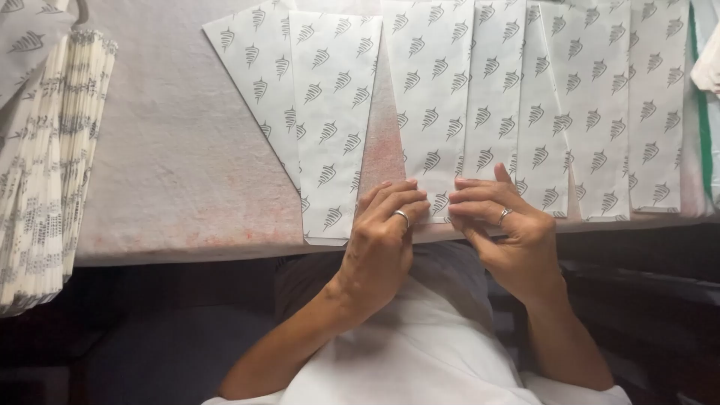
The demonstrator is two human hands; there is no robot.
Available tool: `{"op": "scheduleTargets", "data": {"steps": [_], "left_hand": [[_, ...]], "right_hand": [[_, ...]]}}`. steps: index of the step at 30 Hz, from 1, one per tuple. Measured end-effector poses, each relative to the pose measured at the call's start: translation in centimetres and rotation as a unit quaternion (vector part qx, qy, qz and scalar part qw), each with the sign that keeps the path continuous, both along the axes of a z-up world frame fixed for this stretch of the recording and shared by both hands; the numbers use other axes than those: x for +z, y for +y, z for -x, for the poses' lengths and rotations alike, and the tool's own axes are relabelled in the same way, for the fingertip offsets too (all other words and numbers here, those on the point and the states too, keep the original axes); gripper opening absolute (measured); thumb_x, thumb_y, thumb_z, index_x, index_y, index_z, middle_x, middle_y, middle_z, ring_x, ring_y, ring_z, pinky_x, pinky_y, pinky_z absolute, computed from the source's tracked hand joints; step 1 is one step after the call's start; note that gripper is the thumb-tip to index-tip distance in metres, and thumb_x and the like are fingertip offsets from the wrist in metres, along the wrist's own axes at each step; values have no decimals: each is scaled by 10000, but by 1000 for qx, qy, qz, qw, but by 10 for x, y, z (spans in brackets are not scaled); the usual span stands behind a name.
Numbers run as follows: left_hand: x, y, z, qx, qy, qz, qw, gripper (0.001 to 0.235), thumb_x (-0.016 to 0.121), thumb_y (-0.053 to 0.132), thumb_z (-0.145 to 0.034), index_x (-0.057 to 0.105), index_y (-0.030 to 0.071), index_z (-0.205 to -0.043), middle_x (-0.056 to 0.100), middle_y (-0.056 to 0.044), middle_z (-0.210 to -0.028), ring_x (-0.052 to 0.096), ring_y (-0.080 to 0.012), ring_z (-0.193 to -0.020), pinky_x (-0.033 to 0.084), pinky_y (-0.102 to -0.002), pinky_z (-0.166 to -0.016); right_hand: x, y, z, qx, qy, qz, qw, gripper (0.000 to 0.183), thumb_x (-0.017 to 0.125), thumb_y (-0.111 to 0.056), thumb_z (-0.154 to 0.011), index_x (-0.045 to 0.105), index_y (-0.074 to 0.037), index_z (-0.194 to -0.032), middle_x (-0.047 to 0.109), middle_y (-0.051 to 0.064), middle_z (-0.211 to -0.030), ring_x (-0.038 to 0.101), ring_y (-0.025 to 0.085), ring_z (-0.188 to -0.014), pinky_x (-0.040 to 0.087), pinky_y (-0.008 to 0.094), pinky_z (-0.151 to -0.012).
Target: The person applies glue to the edges of printed paper sheets and folds them to form sleeves, working through a stack on a table.
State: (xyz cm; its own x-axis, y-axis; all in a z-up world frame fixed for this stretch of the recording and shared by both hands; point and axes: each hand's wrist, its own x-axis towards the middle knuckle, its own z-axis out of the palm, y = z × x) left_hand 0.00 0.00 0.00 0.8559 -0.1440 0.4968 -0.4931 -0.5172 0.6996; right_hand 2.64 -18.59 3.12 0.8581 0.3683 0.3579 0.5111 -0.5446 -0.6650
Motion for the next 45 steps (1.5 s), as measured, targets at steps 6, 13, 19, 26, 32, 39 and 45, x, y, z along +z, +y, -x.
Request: {"op": "scheduleTargets", "data": {"steps": [6,13,19,26,32,39,45], "left_hand": [[18,32,12,121,-76,-163,976,371,675,-161,-808,730,-66,-1162,669,-301,-1278,517,-530,-1321,332,-668,-1085],[14,32,6,137,73,-332,931,591,664,-148,-741,612,-111,-1329,515,-340,-1484,359,-509,-1457,167,-650,-1204],[-2,1,-16,51,44,-222,973,554,592,-237,-760,574,-202,-1312,502,-444,-1424,382,-589,-1412,287,-660,-1151],[1,35,-19,-17,50,-214,975,559,602,-158,-822,608,-48,-1371,519,-291,-1496,358,-459,-1475,247,-583,-1216],[0,48,-18,15,17,-199,980,462,635,83,-949,606,3,-1403,478,-269,-1544,305,-449,-1502,125,-614,-1235],[1,32,-8,-37,3,-197,980,515,622,397,-998,644,44,-1372,568,-294,-1449,410,-457,-1449,204,-655,-1208],[-2,67,-16,-79,15,-170,982,507,721,394,-933,674,143,-1370,587,-161,-1484,436,-361,-1457,249,-557,-1228]], "right_hand": [[-1,1,1,18,-50,34,998,222,780,82,-815,783,-21,-1011,763,144,-1022,690,321,-1172,335,493,-1239],[-13,-4,3,8,-48,42,998,299,762,76,-804,797,-83,-1055,767,92,-1078,671,257,-1212,248,442,-1295],[-13,-3,6,8,-44,68,997,348,741,68,-832,773,-95,-1138,735,84,-1134,645,253,-1246,230,434,-1307],[-16,-5,7,14,-36,75,996,365,717,72,-849,755,-89,-1174,713,86,-1173,631,264,-1266,238,461,-1308],[-17,-4,8,17,-51,71,996,361,704,89,-849,759,-85,-1161,704,88,-1185,617,269,-1282,228,456,-1310],[-16,-3,9,14,-55,89,994,369,700,87,-851,760,-93,-1168,707,83,-1183,616,269,-1289,232,463,-1309],[-18,-6,9,18,-55,91,994,355,707,81,-851,760,-90,-1158,707,89,-1192,619,272,-1286,237,476,-1306]]}}
